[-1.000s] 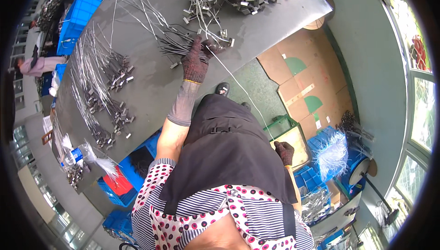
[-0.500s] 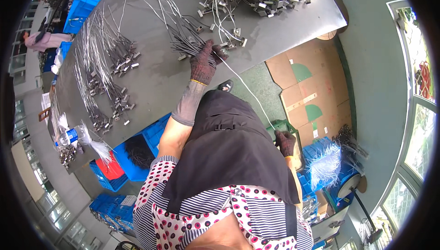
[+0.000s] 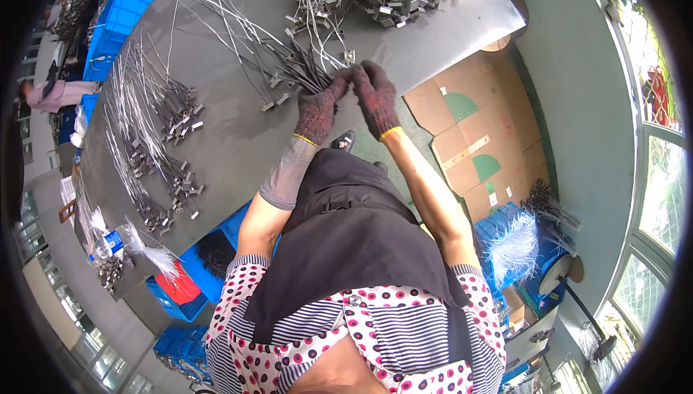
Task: Sorting and organizing large bundles of electrical wires into storage bins.
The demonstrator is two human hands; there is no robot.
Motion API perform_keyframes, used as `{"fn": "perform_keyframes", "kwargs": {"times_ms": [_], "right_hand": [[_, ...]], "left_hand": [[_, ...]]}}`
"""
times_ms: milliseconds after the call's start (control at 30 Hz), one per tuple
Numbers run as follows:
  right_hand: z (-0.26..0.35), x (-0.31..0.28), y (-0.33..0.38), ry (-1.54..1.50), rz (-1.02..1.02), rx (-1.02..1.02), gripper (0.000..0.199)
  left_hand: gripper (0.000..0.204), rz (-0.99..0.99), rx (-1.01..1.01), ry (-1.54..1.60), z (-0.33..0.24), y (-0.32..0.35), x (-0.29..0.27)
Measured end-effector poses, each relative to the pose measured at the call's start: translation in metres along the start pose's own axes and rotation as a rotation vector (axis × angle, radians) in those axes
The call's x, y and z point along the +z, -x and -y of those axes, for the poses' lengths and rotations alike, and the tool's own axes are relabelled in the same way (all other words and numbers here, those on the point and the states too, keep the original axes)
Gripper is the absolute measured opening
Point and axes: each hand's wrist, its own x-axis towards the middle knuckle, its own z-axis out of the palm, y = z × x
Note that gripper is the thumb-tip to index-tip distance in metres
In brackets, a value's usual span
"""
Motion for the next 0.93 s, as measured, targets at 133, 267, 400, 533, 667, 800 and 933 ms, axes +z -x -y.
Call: {"fn": "perform_keyframes", "kwargs": {"times_ms": [133,267,400,533,667,800,933], "right_hand": [[0.003,0.044,-0.027,0.167,0.032,-0.288,0.054],[0.006,0.037,-0.038,0.086,0.053,-0.15,0.048],[0.03,0.065,-0.046,0.657,-0.156,-0.41,0.044],[0.013,0.051,-0.091,0.897,0.048,-0.128,0.039],[-0.012,0.032,-0.105,0.385,0.025,-0.182,0.031],[0.01,0.0,-0.066,0.176,0.072,-0.306,0.025],[0.008,-0.039,-0.006,0.174,0.152,-0.05,0.023]], "left_hand": [[0.015,0.008,-0.101,-0.241,0.021,-0.014,-0.035],[0.017,0.297,0.225,-0.942,0.018,-0.038,-0.047],[0.046,0.219,0.286,-0.897,0.03,-0.042,-0.092],[0.02,-0.197,-0.43,-0.506,0.039,-0.071,-0.115],[0.039,-0.302,-0.171,-0.85,0.013,-0.064,-0.124],[0.035,-0.303,-0.101,-0.543,0.002,-0.044,-0.114],[0.025,-0.161,-0.282,0.023,0.023,-0.027,-0.078]]}}
